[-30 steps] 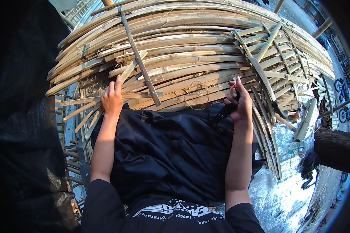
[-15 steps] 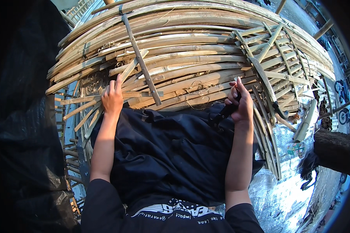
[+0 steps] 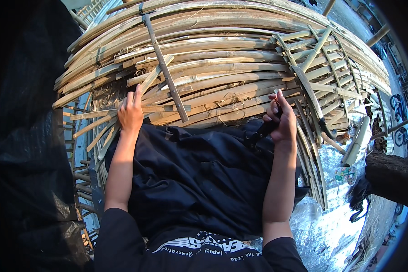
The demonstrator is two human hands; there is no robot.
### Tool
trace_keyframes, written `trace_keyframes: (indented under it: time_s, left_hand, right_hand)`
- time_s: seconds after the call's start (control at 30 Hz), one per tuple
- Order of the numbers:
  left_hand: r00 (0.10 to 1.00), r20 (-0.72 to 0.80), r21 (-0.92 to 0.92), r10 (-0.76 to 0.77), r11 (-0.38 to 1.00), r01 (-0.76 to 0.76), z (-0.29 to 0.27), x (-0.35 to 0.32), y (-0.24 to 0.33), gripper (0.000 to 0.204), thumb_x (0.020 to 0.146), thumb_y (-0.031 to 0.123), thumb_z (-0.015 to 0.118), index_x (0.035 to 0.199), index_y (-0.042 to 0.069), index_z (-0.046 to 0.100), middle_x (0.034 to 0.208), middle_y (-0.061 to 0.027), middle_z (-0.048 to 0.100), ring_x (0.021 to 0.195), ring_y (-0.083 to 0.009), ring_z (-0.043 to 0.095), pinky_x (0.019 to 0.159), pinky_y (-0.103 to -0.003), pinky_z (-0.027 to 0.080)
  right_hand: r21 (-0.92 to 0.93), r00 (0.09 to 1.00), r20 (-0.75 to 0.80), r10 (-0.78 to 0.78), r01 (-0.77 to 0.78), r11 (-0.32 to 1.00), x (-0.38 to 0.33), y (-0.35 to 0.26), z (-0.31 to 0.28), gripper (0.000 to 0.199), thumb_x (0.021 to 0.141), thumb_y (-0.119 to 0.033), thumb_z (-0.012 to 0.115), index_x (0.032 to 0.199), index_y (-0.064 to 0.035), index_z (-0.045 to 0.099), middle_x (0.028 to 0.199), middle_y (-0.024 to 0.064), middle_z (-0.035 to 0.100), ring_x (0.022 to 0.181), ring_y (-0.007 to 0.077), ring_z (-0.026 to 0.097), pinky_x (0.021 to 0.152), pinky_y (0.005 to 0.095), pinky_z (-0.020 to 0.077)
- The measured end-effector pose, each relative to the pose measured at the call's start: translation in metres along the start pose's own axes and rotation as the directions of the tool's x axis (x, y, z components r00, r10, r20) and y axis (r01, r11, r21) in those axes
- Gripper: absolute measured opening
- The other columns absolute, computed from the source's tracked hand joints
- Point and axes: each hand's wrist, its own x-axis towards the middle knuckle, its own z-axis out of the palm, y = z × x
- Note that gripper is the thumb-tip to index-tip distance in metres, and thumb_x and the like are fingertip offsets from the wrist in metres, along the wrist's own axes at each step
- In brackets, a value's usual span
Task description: The person constructs a lattice structure from bamboo slats by weaving thin strips through wider slats and securing them with a tool.
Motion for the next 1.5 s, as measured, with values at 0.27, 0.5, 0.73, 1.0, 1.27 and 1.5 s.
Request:
trace_keyframes:
  time_s: [0.27, 0.5, 0.73, 1.0, 1.27, 1.5]
  left_hand:
    - [1.000, -0.009, -0.015, -0.005, 1.000, 0.005, 0.000, 0.001, 0.000, 0.057, 0.083, -0.001, 0.056, 0.138, 0.014, 0.054, 0.094, -0.0075, 0.059, 0.082, -0.0289, 0.066, 0.067, -0.039, 0.056]
    - [1.000, -0.013, -0.016, -0.008, 1.000, 0.007, 0.000, 0.001, 0.000, 0.055, 0.083, -0.002, 0.056, 0.136, 0.014, 0.055, 0.093, -0.0076, 0.059, 0.080, -0.0282, 0.066, 0.065, -0.039, 0.056]
    - [1.000, -0.005, -0.024, -0.012, 1.000, 0.012, 0.000, 0.001, -0.001, 0.054, 0.084, -0.001, 0.055, 0.136, 0.014, 0.055, 0.093, -0.0073, 0.059, 0.079, -0.0278, 0.066, 0.065, -0.039, 0.056]
    - [0.994, 0.104, -0.143, 0.013, 0.990, 0.002, -0.018, 0.008, -0.007, 0.073, 0.073, -0.006, 0.065, 0.141, 0.014, 0.050, 0.100, -0.0102, 0.059, 0.084, -0.0332, 0.065, 0.067, -0.042, 0.053]
    - [0.940, -0.310, -0.398, 0.142, 0.879, -0.264, -0.121, 0.079, -0.042, 0.042, 0.082, 0.003, 0.070, 0.123, -0.002, 0.060, 0.103, -0.0195, 0.070, 0.083, -0.0348, 0.070, 0.073, -0.039, 0.055]
    - [0.977, 0.125, -0.921, -0.173, 0.347, 0.180, -0.193, 0.092, -0.048, 0.013, 0.093, 0.009, 0.068, 0.102, 0.000, 0.066, 0.068, 0.0044, 0.055, 0.052, -0.0026, 0.045, 0.047, -0.022, 0.035]
  right_hand:
    - [-0.020, 1.000, 0.002, -0.003, 0.003, 1.000, 0.000, 0.000, 0.001, 0.029, 0.102, -0.031, 0.056, 0.101, -0.0025, 0.059, 0.061, -0.0049, 0.041, 0.045, 0.0043, 0.031, 0.046, 0.0229, 0.0325]
    - [-0.031, 1.000, -0.004, -0.001, 0.001, 1.000, 0.001, 0.000, 0.000, 0.029, 0.102, -0.032, 0.057, 0.101, -0.0028, 0.059, 0.061, -0.0050, 0.040, 0.045, 0.0044, 0.031, 0.046, 0.0230, 0.0327]
    - [-0.029, 1.000, 0.008, -0.011, 0.011, 1.000, 0.000, 0.001, 0.000, 0.030, 0.101, -0.032, 0.058, 0.100, -0.0020, 0.059, 0.061, -0.0047, 0.040, 0.044, 0.0047, 0.031, 0.046, 0.0230, 0.0325]
    - [-0.013, 1.000, -0.010, 0.002, -0.002, 1.000, 0.002, 0.000, -0.002, 0.029, 0.100, -0.032, 0.059, 0.100, -0.0022, 0.059, 0.060, -0.0047, 0.040, 0.045, 0.0047, 0.032, 0.046, 0.0229, 0.0322]
    - [-0.005, 0.999, -0.007, -0.032, 0.032, 0.999, 0.002, -0.004, 0.000, 0.030, 0.100, -0.030, 0.060, 0.099, -0.0004, 0.060, 0.060, -0.0043, 0.041, 0.044, 0.0044, 0.032, 0.045, 0.0233, 0.0339]
    - [0.014, 0.999, 0.011, -0.049, 0.049, 0.999, -0.003, -0.005, -0.001, 0.029, 0.099, -0.029, 0.061, 0.098, -0.0001, 0.061, 0.060, -0.0039, 0.041, 0.044, 0.0049, 0.032, 0.045, 0.0232, 0.0335]
